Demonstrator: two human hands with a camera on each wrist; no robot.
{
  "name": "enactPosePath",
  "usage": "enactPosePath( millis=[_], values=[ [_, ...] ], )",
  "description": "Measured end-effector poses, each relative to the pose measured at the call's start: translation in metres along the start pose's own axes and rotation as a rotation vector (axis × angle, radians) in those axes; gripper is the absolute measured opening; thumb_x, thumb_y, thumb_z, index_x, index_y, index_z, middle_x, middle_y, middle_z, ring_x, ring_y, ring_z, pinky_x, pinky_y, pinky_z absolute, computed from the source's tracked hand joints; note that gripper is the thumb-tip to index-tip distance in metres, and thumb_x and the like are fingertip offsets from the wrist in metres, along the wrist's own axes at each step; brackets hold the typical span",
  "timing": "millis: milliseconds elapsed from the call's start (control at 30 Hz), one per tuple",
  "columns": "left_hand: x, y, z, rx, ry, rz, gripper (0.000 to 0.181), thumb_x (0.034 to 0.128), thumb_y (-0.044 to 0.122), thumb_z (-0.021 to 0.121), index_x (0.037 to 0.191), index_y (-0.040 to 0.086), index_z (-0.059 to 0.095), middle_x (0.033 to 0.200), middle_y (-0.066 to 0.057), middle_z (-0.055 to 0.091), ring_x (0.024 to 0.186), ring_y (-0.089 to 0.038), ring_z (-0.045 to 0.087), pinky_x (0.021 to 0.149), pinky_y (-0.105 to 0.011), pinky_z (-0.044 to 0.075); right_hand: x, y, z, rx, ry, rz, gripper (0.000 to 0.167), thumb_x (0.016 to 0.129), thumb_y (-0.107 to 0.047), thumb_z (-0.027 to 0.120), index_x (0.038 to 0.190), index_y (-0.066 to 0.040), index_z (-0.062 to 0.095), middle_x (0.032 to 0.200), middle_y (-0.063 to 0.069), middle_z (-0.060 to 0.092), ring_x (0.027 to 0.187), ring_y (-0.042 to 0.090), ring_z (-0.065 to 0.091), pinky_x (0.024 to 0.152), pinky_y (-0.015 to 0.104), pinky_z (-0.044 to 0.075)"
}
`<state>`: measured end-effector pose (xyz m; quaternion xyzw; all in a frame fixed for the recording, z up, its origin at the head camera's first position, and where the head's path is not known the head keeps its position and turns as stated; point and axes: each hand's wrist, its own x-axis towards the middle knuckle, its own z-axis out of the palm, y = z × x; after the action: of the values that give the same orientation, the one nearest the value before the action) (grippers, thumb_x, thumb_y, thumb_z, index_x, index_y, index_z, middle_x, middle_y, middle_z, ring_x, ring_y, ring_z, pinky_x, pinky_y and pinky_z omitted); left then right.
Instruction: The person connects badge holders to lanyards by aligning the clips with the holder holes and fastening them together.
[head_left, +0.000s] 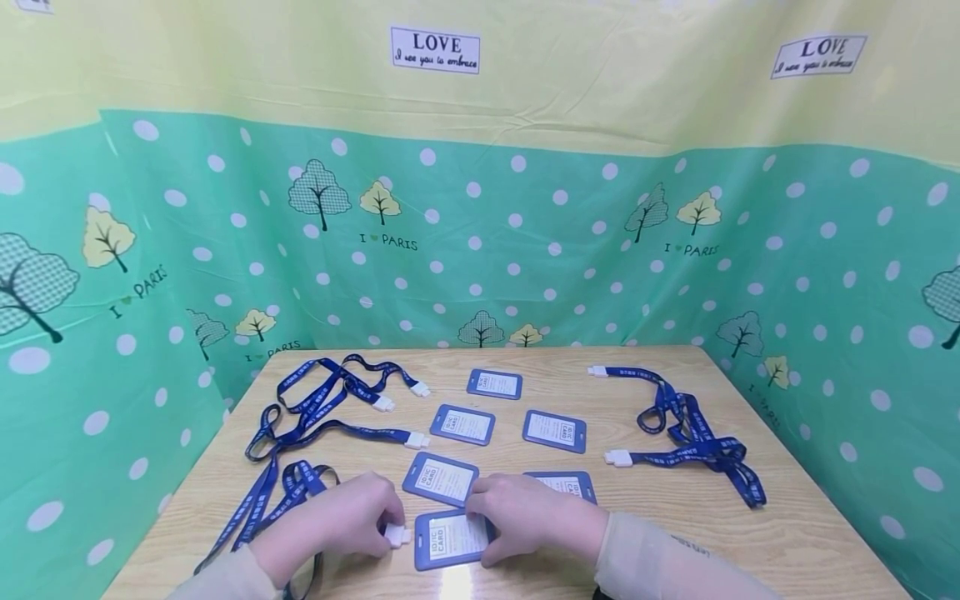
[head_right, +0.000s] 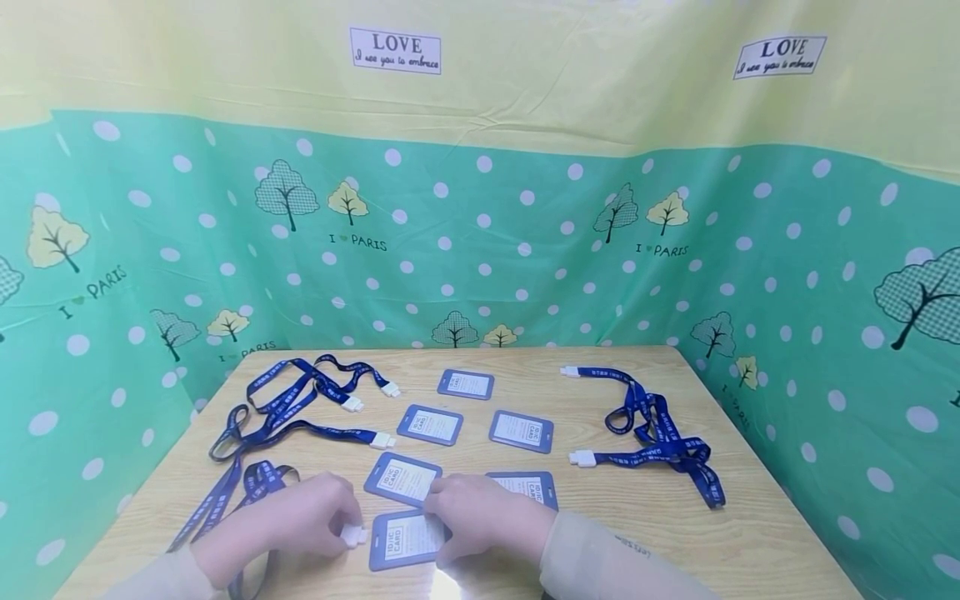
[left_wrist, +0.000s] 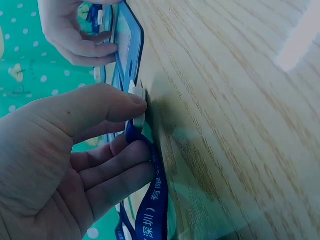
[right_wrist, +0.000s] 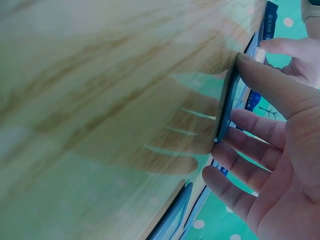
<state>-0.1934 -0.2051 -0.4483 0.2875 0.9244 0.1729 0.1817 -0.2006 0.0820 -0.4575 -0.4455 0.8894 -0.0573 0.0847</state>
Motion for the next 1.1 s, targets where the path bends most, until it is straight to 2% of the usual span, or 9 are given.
enactPosePath(
  millis=[467,733,1100],
  values=[
    [0.002,0.004,0.004,0.01,0.016,0.029,0.024,0.0706,0.014,0.085,0.092,0.025,0.08,0.081,0.018,0.06,0.073,-0.002,0.053,0.068,-0.026,0.049,-0.001,-0.002,-0.001,0.023,0.001,0.003,0.054,0.077,-0.048,0.087,0.122,-0.024,0.071,0.126,-0.01,0.065,0.114,0.007,0.06,0.096,0.027,0.052],
    [0.002,0.008,0.004,0.003,0.013,0.019,0.024,0.0708,0.013,0.085,0.091,0.025,0.08,0.08,0.018,0.059,0.071,-0.002,0.053,0.068,-0.026,0.05,0.0,-0.002,0.0,0.051,-0.005,0.015,0.053,0.077,-0.045,0.088,0.123,-0.024,0.071,0.125,-0.009,0.065,0.112,0.007,0.062,0.095,0.026,0.052],
    [0.002,0.012,0.004,0.011,0.008,0.006,0.022,0.0741,0.016,0.086,0.094,0.023,0.082,0.081,0.017,0.062,0.072,-0.001,0.054,0.069,-0.027,0.052,0.0,-0.006,-0.002,0.04,0.016,0.005,0.049,0.076,-0.041,0.09,0.118,-0.021,0.073,0.119,-0.007,0.065,0.098,0.002,0.062,0.088,0.021,0.053]
  ],
)
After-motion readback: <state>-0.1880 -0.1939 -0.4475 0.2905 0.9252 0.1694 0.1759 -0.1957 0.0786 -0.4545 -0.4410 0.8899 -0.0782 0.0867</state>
